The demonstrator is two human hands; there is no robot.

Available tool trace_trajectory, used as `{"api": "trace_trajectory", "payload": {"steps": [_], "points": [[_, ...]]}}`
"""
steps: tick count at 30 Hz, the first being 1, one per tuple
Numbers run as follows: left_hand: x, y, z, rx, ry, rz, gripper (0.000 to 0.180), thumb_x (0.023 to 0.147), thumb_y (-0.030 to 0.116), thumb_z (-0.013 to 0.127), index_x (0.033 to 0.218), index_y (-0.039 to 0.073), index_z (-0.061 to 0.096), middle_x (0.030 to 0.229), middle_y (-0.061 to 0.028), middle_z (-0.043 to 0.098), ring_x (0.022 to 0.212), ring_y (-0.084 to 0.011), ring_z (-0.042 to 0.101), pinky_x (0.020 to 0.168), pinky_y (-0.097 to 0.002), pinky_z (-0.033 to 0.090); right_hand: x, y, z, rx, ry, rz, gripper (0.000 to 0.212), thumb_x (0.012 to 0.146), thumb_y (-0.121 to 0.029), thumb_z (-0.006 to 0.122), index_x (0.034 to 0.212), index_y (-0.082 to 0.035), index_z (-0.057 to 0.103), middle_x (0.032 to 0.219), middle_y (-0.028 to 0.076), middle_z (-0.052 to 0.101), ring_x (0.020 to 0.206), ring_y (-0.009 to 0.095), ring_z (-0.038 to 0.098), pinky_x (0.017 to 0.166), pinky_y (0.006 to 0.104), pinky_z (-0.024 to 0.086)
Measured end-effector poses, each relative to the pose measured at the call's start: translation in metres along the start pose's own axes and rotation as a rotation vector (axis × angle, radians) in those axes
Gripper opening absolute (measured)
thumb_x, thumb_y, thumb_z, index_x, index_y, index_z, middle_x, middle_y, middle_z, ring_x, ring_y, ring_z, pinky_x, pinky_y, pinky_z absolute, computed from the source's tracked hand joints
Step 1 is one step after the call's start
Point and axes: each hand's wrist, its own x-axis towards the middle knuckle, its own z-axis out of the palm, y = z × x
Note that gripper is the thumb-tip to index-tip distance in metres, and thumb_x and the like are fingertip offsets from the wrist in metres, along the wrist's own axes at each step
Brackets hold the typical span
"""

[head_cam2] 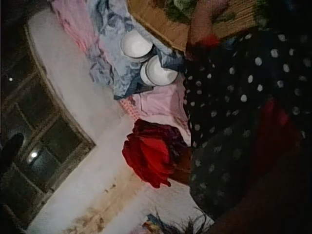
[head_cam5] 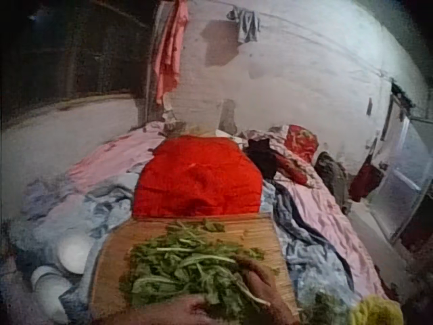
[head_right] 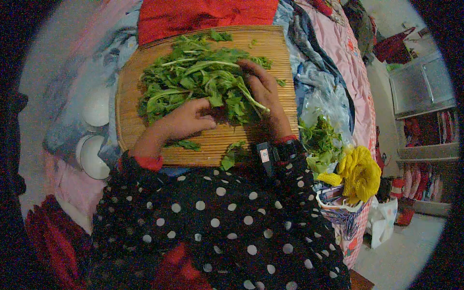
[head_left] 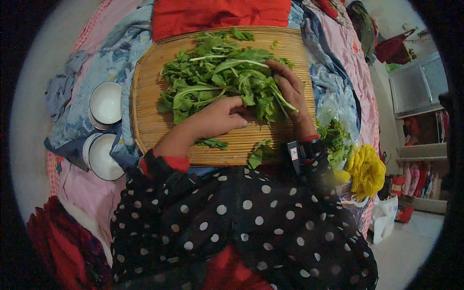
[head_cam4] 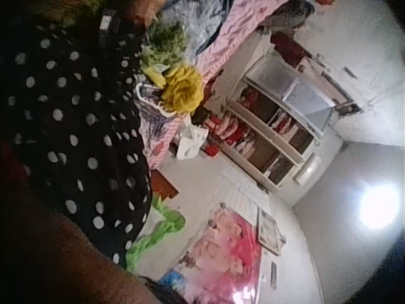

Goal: The person sits on a bed and sorts leafy green vegetables by hand on a bamboo tray. They separate leaves from stems, placing the leaves into a pile and discarding the stems to the side.

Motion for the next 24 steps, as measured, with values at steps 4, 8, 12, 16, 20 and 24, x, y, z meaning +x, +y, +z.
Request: {"api": "trace_trajectory", "payload": {"steps": [4,8,12,16,20,24], "points": [[-0.014,0.008,-0.007,0.099,-0.128,0.01,0.038,0.078,0.008,0.061,0.115,0.002,0.054,0.102,-0.0052,0.061,0.092,-0.0134,0.057,0.083,-0.029,0.046,-0.005,-0.007,-0.012,0.07,0.179,-0.026,0.028,0.088,-0.009,0.045,0.112,0.002,0.056,0.109,0.009,0.059,0.103,0.016,0.053,0.089,0.0276,0.041],[-0.017,0.014,-0.002,0.118,-0.425,0.145,0.039,0.081,0.009,0.059,0.118,0.001,0.053,0.1,-0.0058,0.061,0.09,-0.0149,0.058,0.084,-0.0289,0.046,-0.008,-0.004,-0.024,-0.066,0.32,-0.12,0.024,0.087,-0.005,0.045,0.106,0.001,0.058,0.103,0.009,0.06,0.097,0.017,0.057,0.081,0.0293,0.047],[-0.004,0.006,0.032,0.002,-0.704,0.122,0.04,0.085,0.012,0.058,0.122,-0.001,0.048,0.108,-0.0085,0.058,0.098,-0.0141,0.054,0.085,-0.0294,0.045,-0.013,-0.003,-0.032,0.003,0.464,-0.144,0.02,0.086,-0.005,0.047,0.102,0.0,0.059,0.094,0.007,0.062,0.086,0.015,0.059,0.074,0.0275,0.047],[0.006,-0.004,0.026,-0.019,-0.588,-0.045,0.047,0.084,0.009,0.057,0.128,0.001,0.042,0.116,-0.0093,0.054,0.103,-0.0154,0.052,0.089,-0.0305,0.043,-0.017,-0.012,-0.044,0.056,0.544,-0.154,0.017,0.086,-0.003,0.05,0.1,0.001,0.058,0.087,0.006,0.062,0.078,0.014,0.059,0.069,0.0246,0.047],[0.022,-0.001,0.003,-0.016,-0.266,0.084,0.051,0.08,0.006,0.059,0.128,0.002,0.042,0.121,-0.0089,0.051,0.111,-0.0164,0.05,0.091,-0.0304,0.042,-0.023,-0.022,-0.04,0.058,0.489,-0.113,0.016,0.085,-0.005,0.054,0.1,0.001,0.058,0.087,0.006,0.061,0.076,0.012,0.058,0.066,0.0237,0.048],[0.02,0.01,-0.003,-0.183,-0.397,0.066,0.049,0.081,0.001,0.058,0.127,0.0,0.042,0.123,-0.0095,0.05,0.11,-0.0173,0.051,0.093,-0.0307,0.042,-0.027,-0.029,-0.026,0.056,0.351,-0.082,0.018,0.085,-0.007,0.057,0.102,0.0,0.058,0.087,0.004,0.059,0.076,0.01,0.056,0.068,0.0226,0.047]]}}
